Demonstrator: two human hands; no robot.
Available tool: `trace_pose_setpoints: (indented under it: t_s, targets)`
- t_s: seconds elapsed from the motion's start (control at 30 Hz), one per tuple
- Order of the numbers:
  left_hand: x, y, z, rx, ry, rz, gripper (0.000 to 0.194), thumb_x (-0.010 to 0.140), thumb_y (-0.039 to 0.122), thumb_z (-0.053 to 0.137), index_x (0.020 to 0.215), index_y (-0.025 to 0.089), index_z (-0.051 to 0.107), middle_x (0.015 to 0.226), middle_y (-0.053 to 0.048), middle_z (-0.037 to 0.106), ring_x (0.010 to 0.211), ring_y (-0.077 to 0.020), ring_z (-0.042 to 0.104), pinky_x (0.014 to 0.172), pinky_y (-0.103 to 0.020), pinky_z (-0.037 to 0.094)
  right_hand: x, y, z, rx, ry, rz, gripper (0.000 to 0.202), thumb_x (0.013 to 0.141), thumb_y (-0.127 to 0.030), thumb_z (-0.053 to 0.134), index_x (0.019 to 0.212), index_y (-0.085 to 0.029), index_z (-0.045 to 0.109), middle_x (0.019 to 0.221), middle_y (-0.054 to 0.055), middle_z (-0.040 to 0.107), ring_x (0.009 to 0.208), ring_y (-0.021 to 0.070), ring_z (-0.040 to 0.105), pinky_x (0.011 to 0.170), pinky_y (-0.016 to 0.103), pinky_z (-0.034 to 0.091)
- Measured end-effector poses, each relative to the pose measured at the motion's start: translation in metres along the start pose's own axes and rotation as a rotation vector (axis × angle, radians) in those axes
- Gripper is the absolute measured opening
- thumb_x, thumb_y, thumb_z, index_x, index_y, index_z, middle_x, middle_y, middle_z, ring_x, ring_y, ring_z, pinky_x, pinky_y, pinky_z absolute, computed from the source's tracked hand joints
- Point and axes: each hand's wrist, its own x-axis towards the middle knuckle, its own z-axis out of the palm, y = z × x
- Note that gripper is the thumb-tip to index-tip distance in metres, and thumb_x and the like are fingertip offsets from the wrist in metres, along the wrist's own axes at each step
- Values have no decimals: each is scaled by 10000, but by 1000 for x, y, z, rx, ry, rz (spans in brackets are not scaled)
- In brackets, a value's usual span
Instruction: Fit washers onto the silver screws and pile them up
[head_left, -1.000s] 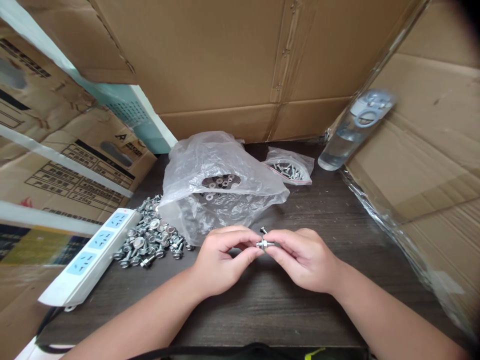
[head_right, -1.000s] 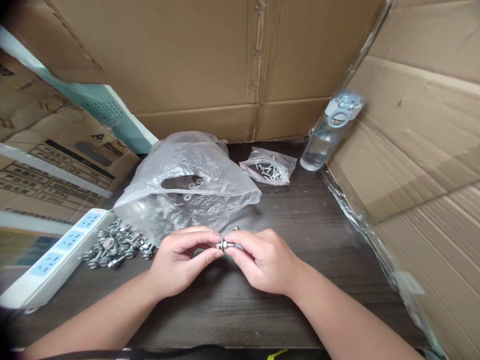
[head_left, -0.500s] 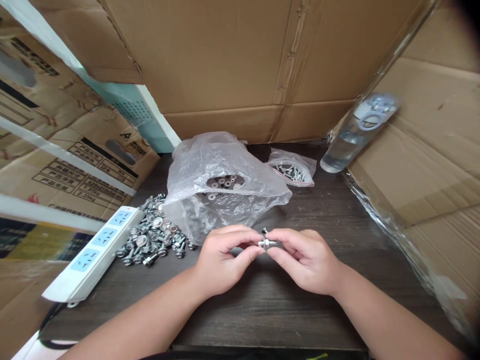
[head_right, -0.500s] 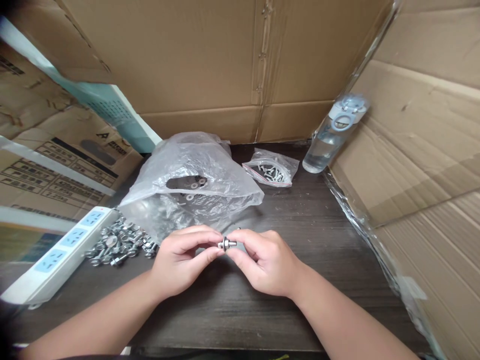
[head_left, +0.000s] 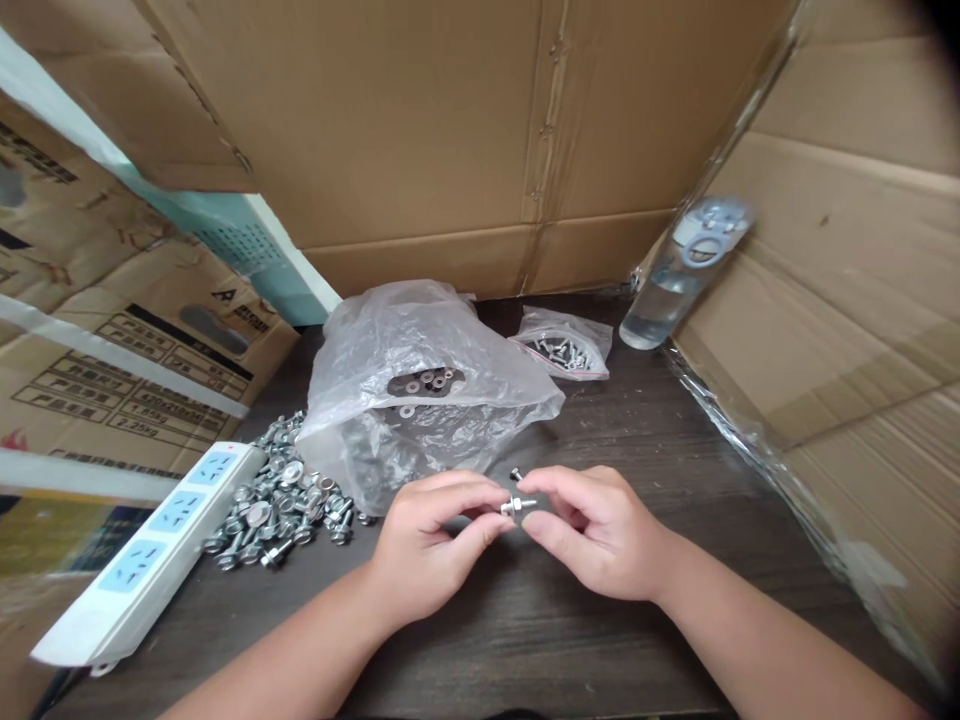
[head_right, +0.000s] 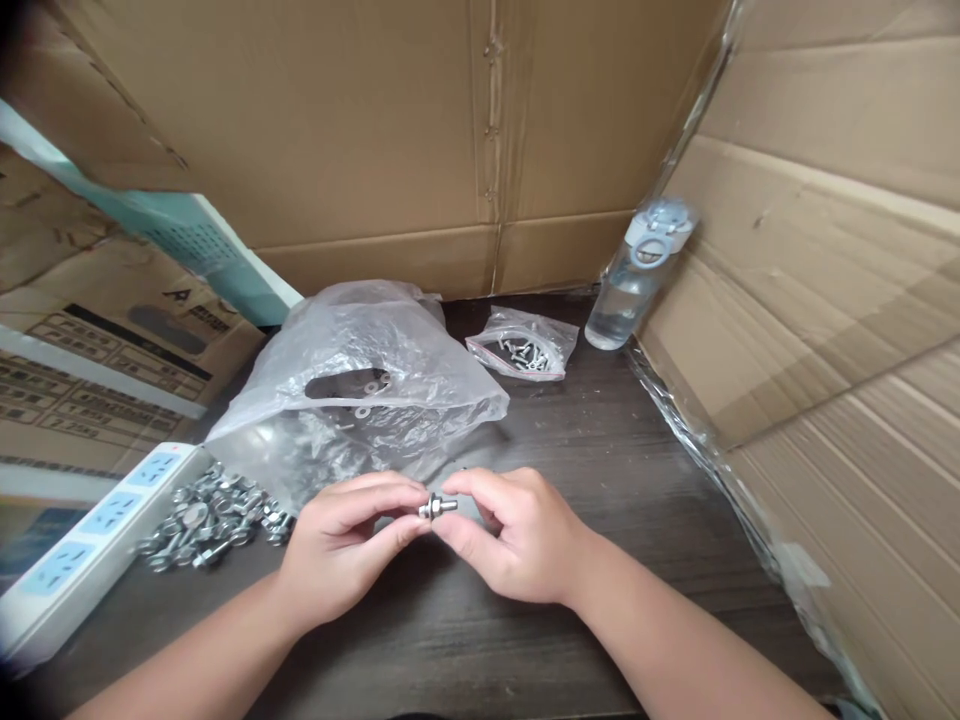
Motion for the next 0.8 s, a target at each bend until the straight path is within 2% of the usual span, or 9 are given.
trace_pose_setpoints:
  t_s: [0.07,0.17,0.3,0.37,0.53,0.63,0.73,0.8]
  targets:
    - [0,-1,0,-3,1,-6,112,769,86,716,867,136,734,768,-56,739,660,-100,692,636,-156,569,0,1,0,-1,10,-46,198,900,-195,588,1092,-163,621,530,-73,442,444,32,367,489,163,319]
    - [0,0,0,-5,0,-5,110,768,83,714,861,136,735,771,-56,738,663,-100,691,636,-155,567,0,1,0,12,1,-78,212,899,-146,574,1105,-168,618,540,-71,463,456,33,379,506,166,330]
    - [1,1,1,-18,-19,1,103,775,82,707,861,130,738,753,-53,734,650,-93,682,639,-149,563,1,1,-1,55,-5,-103,180,909,-122,566,1074,-165,623,660,-31,580,514,30,436,545,155,361]
    - [1,2,1,-32,-26,6,101,777,84,708,861,129,740,750,-55,736,650,-93,681,641,-152,565,1,1,-2,63,-22,-89,168,914,-122,560,1063,-167,624,684,-24,588,530,32,445,548,154,361]
    - [0,1,2,-37,-3,34,103,775,84,715,868,116,744,759,-66,744,661,-93,691,653,-153,572,-3,-1,0,78,-40,-24,133,918,-135,560,1033,-169,618,573,-61,475,476,30,383,508,159,316]
    - [-1,0,3,-26,6,62,110,765,66,720,869,93,742,767,-74,746,678,-88,696,665,-136,567,-3,-2,3,54,-58,18,105,946,-164,513,954,-149,616,594,-41,499,505,39,426,529,169,328]
    - [-2,0,3,-8,14,77,102,757,62,726,856,84,739,763,-76,744,681,-87,696,666,-128,563,0,-2,4,13,-47,49,218,973,-197,461,810,-138,593,619,-15,525,542,50,465,555,178,346]
    - [-2,0,3,-4,21,64,99,752,69,735,849,87,738,756,-71,741,670,-83,691,661,-126,561,0,-1,2,12,-8,51,208,974,-212,465,831,-138,597,618,-16,536,535,50,471,552,176,355]
